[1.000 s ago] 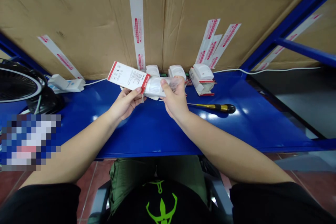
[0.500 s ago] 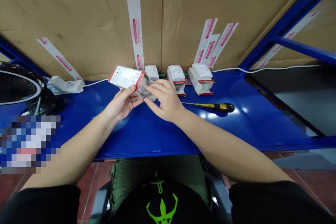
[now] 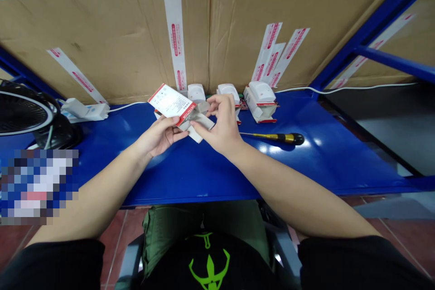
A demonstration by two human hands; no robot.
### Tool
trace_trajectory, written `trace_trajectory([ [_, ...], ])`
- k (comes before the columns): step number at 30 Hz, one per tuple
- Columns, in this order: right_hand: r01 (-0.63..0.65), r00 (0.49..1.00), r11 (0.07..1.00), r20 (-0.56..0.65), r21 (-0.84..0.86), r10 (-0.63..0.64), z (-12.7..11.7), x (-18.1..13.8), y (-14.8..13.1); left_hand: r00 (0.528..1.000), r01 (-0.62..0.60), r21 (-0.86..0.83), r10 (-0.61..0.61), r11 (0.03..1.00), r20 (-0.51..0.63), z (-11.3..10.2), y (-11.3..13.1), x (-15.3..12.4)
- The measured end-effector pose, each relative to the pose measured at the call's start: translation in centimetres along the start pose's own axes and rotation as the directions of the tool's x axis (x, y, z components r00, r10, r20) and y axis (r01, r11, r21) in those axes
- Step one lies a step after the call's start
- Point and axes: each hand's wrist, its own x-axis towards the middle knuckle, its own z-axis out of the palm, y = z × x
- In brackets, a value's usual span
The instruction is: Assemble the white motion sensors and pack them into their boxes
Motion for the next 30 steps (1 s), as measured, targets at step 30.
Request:
trace_trajectory([
  [30,-0.170,0.969,0.971,0.209,0.170,0.133,-0.4,0.7,-0.9,1.000,0.012,0.056,-0.012,0.998,-0.004,0.3,0.1,-0.4],
])
